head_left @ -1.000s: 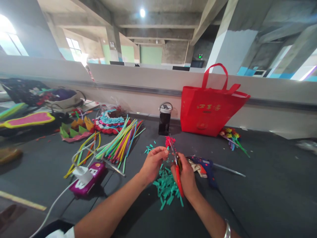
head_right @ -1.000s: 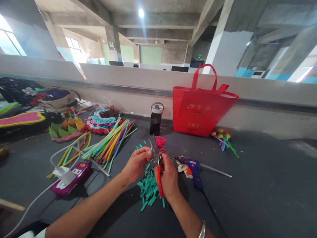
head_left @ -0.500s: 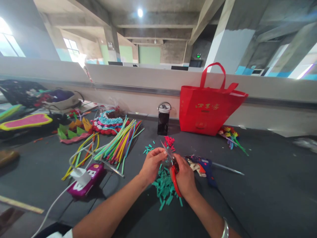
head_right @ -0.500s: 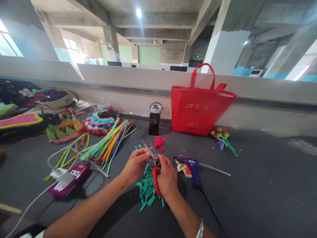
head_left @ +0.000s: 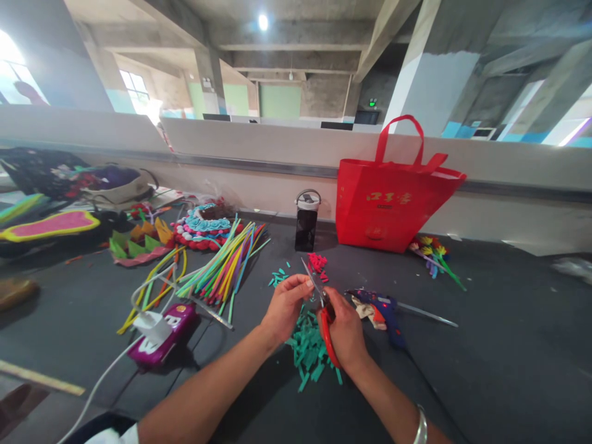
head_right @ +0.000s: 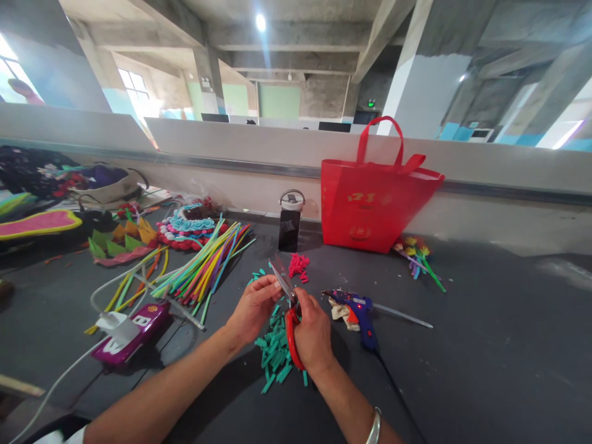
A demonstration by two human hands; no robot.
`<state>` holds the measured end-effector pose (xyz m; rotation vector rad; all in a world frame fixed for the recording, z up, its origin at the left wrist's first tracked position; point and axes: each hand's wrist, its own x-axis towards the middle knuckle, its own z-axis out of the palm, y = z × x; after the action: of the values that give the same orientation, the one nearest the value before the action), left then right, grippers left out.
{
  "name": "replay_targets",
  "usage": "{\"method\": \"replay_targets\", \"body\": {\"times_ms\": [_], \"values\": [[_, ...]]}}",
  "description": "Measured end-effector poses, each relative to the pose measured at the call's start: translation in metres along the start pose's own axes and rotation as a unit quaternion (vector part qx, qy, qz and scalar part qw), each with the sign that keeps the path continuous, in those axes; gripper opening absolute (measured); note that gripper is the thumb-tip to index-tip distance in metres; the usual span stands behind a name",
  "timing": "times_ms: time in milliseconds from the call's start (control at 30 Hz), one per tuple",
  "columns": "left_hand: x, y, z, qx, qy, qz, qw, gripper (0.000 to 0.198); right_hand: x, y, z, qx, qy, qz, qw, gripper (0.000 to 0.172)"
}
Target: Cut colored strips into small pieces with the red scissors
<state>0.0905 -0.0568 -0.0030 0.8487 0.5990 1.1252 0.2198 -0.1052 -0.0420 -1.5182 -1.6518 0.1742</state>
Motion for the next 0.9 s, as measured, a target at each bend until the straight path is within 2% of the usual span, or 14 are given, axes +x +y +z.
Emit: {"method": "replay_targets", "body": {"times_ms": [900], "values": [[0.0013, -0.003, -0.0031, -0.012, -0.017, 0.003, 1.0, 0.012, 0.0002, 0.0041, 0.0028, -0.012, -0.007, 0.005, 1.0, 0.039]]}}
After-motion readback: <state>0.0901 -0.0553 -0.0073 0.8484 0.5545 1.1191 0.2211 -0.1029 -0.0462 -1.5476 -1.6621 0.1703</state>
